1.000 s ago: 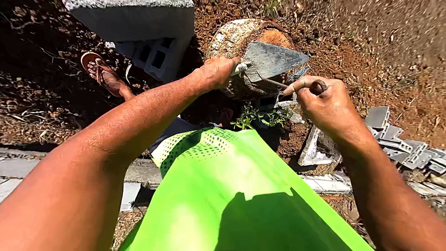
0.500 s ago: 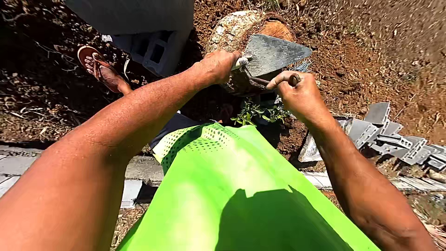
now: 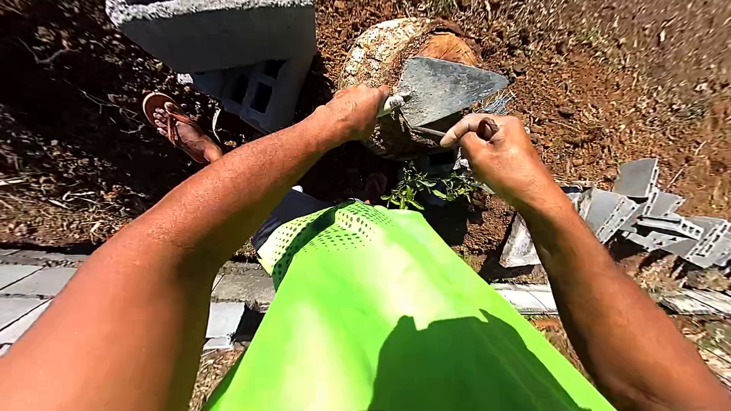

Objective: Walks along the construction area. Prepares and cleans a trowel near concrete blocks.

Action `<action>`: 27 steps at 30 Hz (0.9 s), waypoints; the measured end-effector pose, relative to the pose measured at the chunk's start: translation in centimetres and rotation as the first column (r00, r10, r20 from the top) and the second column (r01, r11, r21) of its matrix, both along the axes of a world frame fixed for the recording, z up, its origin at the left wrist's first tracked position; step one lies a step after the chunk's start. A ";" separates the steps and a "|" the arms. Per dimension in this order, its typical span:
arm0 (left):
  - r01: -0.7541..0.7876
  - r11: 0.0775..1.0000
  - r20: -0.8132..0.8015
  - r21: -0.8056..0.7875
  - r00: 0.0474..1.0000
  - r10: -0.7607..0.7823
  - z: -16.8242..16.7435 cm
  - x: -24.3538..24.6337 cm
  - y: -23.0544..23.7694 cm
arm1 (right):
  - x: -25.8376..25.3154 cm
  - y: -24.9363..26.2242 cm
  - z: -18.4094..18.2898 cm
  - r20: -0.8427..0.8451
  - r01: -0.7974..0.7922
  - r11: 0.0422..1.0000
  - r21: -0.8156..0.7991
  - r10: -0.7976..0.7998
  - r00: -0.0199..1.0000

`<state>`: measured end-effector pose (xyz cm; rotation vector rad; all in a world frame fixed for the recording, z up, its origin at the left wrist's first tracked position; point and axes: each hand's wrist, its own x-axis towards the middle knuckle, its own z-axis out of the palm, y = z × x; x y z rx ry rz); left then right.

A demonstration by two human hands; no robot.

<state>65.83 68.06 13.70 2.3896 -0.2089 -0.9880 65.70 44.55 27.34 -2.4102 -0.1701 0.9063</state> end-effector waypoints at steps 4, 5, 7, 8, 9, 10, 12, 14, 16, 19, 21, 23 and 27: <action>-0.006 1.000 -0.012 -0.002 1.000 0.006 -0.3 0.2 0.2 | 0.2 -1.5 3.0 0.092 0.009 0.998 0.063 -0.015 0.996; 0.000 1.000 -0.006 0.000 1.000 0.000 -0.3 0.3 0.2 | 0.7 -0.5 1.2 0.105 0.012 0.998 0.060 -0.019 0.994; 0.007 1.000 -0.001 0.002 1.000 -0.007 0.1 0.4 0.1 | 1.1 1.3 -2.4 0.052 0.002 0.999 0.048 -0.005 0.999; 0.006 1.000 -0.003 0.004 1.000 -0.006 0.2 0.1 0.0 | 1.0 1.9 -2.8 0.033 -0.015 0.999 0.033 0.014 0.999; -0.003 1.000 0.010 0.018 1.000 0.003 0.3 1.0 0.5 | 1.5 2.1 -2.8 0.038 -0.044 0.999 0.027 0.042 0.998; 0.000 1.000 -0.006 0.015 1.000 0.000 0.4 0.7 0.4 | 0.9 1.3 -2.0 0.028 -0.046 0.999 0.012 0.046 0.999; -0.009 1.000 -0.011 0.007 1.000 0.009 0.3 0.6 0.2 | 0.1 -0.6 1.2 0.058 -0.013 1.000 0.010 0.012 0.998; -0.022 1.000 -0.017 0.006 1.000 0.022 0.1 0.5 0.3 | 0.1 -1.2 2.9 0.105 0.007 1.000 0.028 -0.010 0.994; -0.010 1.000 -0.024 0.012 1.000 0.010 0.2 0.6 0.3 | 0.6 -0.1 0.7 0.146 -0.018 0.999 0.030 0.013 0.989; -0.004 1.000 -0.015 0.012 1.000 0.004 0.4 1.0 0.3 | 0.9 1.9 -1.8 0.089 -0.053 0.999 -0.014 0.054 0.995; -0.006 1.000 -0.014 0.015 1.000 0.006 0.5 1.1 0.4 | 0.1 1.2 0.1 0.064 -0.049 0.998 -0.034 0.051 0.997; -0.018 1.000 -0.014 0.020 1.000 0.018 0.5 1.5 0.6 | -0.1 -0.4 2.8 0.116 -0.026 1.000 0.005 0.025 0.993; -0.005 1.000 -0.029 0.025 1.000 0.006 0.5 1.4 0.6 | 1.5 1.1 -0.7 0.098 -0.014 1.000 0.013 0.013 0.995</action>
